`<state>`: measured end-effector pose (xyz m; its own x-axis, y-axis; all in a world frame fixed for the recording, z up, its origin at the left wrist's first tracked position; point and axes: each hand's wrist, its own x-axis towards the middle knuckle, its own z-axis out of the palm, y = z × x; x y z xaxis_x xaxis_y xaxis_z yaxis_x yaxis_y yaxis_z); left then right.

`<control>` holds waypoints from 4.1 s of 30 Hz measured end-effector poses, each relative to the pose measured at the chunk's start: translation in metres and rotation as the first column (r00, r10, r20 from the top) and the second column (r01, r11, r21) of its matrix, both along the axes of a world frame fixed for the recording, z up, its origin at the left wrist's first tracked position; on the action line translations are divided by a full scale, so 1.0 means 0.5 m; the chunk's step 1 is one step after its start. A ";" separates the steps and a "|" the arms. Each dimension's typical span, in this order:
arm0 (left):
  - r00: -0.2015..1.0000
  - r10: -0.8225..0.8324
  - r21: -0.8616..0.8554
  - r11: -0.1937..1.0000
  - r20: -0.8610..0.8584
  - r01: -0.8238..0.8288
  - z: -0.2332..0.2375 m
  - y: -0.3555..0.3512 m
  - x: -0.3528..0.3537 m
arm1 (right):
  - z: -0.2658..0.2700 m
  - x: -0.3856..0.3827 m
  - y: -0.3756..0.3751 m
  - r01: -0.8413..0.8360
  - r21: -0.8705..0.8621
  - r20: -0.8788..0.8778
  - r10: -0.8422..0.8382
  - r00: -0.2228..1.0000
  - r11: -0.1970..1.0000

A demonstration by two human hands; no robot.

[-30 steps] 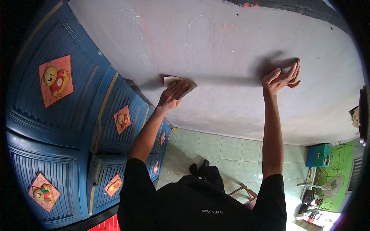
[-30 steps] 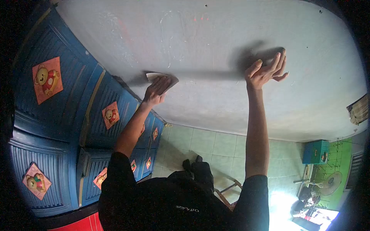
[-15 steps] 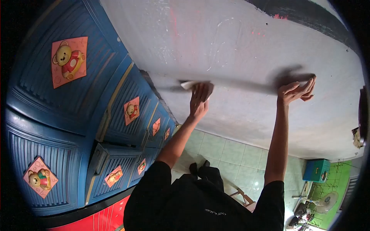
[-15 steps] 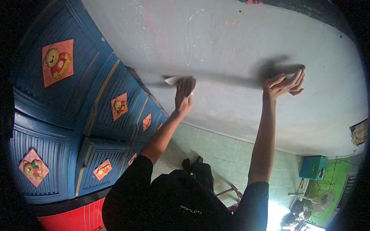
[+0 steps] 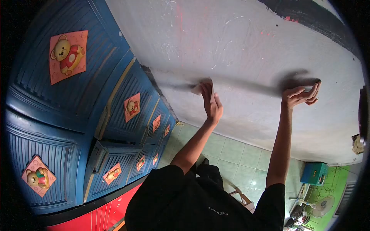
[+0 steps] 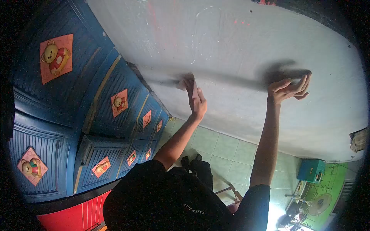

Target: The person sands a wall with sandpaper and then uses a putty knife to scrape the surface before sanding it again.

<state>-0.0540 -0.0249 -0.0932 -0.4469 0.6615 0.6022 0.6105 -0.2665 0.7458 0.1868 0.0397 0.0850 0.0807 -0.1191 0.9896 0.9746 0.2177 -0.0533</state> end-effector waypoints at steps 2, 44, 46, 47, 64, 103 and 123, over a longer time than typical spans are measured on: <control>0.999 -0.046 -0.140 0.989 0.018 0.048 -0.036 -0.010 -0.002 | -0.003 0.002 0.001 0.005 -0.014 -0.011 -0.006 1.000 1.000; 0.962 0.078 0.116 0.987 0.260 -0.111 -0.028 0.108 -0.124 | -0.010 0.014 0.003 -0.018 -0.040 0.001 0.018 1.000 0.999; 0.938 -0.047 0.242 0.969 0.343 -0.040 0.000 0.105 -0.123 | -0.010 0.014 0.009 -0.013 -0.032 -0.001 0.013 1.000 0.999; 0.939 -0.051 0.239 0.970 0.339 -0.034 -0.005 0.094 -0.107 | -0.009 0.013 0.009 -0.007 -0.032 -0.001 0.007 1.000 0.999; -0.300 -0.192 0.160 0.979 0.934 -0.129 -0.257 0.137 -0.057 | -0.003 0.001 -0.003 0.016 -0.080 -0.045 -0.020 0.999 0.997; -0.321 0.224 -0.110 0.935 0.920 0.338 -0.465 0.053 -0.300 | -0.207 -0.330 -0.183 -0.430 -0.776 -0.440 0.092 0.893 0.461; -0.496 0.347 -0.210 0.927 0.796 0.311 -0.668 0.108 -0.376 | -0.212 -0.334 -0.181 -0.408 -0.858 -0.416 0.047 0.908 0.312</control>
<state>-0.2422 0.0293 -0.4274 -0.0603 0.5444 -0.8367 -0.9904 0.0721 0.1183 0.0200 -0.0508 -0.0209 0.2109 0.9056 0.3680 0.7915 0.0627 -0.6079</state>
